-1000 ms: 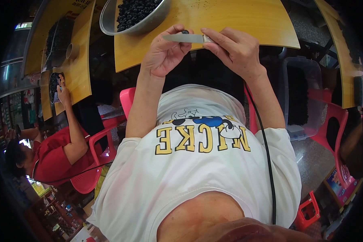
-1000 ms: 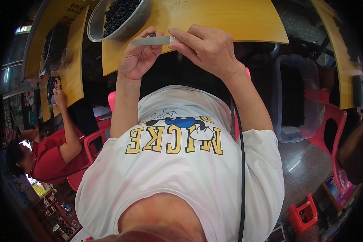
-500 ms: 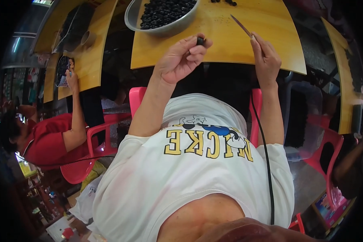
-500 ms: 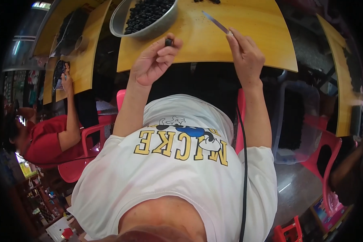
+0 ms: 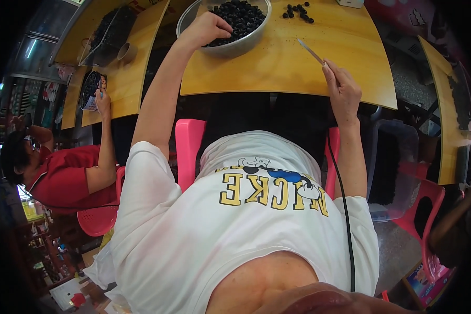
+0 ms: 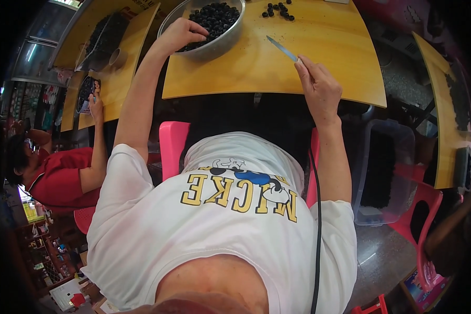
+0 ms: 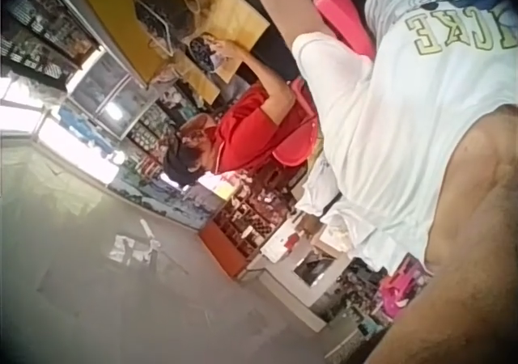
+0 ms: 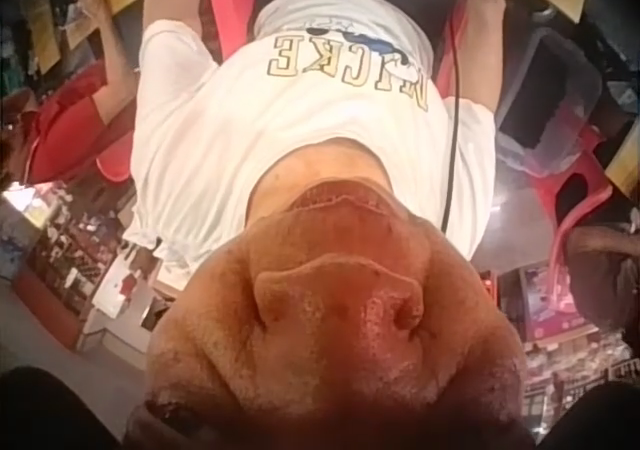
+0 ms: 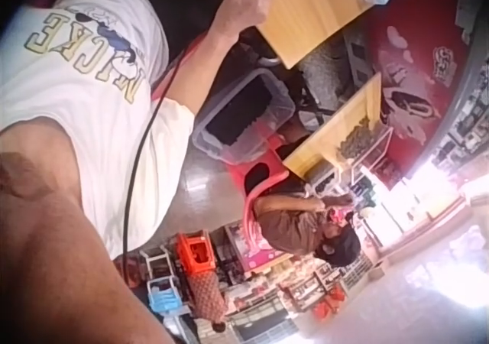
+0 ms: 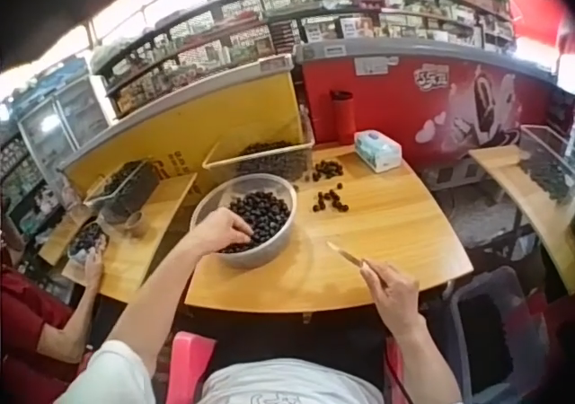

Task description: Trimming or pitting small black fruits using a knife and placing them in a separate pile.

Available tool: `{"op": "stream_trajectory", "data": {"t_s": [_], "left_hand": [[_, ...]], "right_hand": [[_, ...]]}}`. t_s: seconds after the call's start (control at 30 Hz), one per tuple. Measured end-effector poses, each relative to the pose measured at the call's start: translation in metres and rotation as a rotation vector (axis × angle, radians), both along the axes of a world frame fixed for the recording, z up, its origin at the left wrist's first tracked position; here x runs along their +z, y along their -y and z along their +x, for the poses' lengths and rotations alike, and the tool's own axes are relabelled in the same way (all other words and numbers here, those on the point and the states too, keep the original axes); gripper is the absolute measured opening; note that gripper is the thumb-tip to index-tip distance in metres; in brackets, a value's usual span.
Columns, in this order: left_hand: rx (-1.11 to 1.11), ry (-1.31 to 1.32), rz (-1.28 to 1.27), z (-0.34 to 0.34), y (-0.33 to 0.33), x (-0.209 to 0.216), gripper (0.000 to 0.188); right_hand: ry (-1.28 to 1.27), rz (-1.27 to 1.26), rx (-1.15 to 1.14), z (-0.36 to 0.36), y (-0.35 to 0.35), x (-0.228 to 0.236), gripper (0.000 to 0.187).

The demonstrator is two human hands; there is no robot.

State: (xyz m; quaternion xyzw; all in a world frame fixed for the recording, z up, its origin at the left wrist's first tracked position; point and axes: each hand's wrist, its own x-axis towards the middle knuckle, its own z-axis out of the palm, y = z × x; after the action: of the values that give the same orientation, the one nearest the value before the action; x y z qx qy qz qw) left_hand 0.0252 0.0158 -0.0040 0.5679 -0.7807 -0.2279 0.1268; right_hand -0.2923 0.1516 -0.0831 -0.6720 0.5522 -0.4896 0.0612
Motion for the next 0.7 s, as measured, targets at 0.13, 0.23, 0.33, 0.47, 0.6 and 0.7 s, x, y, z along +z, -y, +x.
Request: {"op": "stream_trajectory", "data": {"t_s": [0.13,0.23,0.33,0.47,0.6,0.7], "left_hand": [[-0.02,0.124,-0.082,0.0,0.006,-0.014,0.02],[-0.029,0.164,-0.07,0.001,0.009,-0.015,0.019],[-0.057,-0.015,-0.06,0.006,0.005,-0.012,0.019],[0.086,-0.969,0.38,0.015,-0.007,-0.006,0.018],[-0.075,-1.693,0.94,-0.019,-0.055,0.003,0.017],[-0.139,-1.824,1.093,-0.041,-0.08,-0.022,0.02]], "right_hand": [[0.01,-0.042,0.006,0.0,0.001,0.0,0.02],[-0.006,-0.036,0.004,-0.001,0.001,0.001,0.02],[-0.008,-0.036,0.011,-0.001,0.001,0.0,0.02],[-0.019,-0.005,0.025,0.001,0.001,0.002,0.021],[0.012,0.035,0.029,0.001,-0.002,0.002,0.021],[0.112,0.014,0.099,0.007,-0.008,0.01,0.022]]}}
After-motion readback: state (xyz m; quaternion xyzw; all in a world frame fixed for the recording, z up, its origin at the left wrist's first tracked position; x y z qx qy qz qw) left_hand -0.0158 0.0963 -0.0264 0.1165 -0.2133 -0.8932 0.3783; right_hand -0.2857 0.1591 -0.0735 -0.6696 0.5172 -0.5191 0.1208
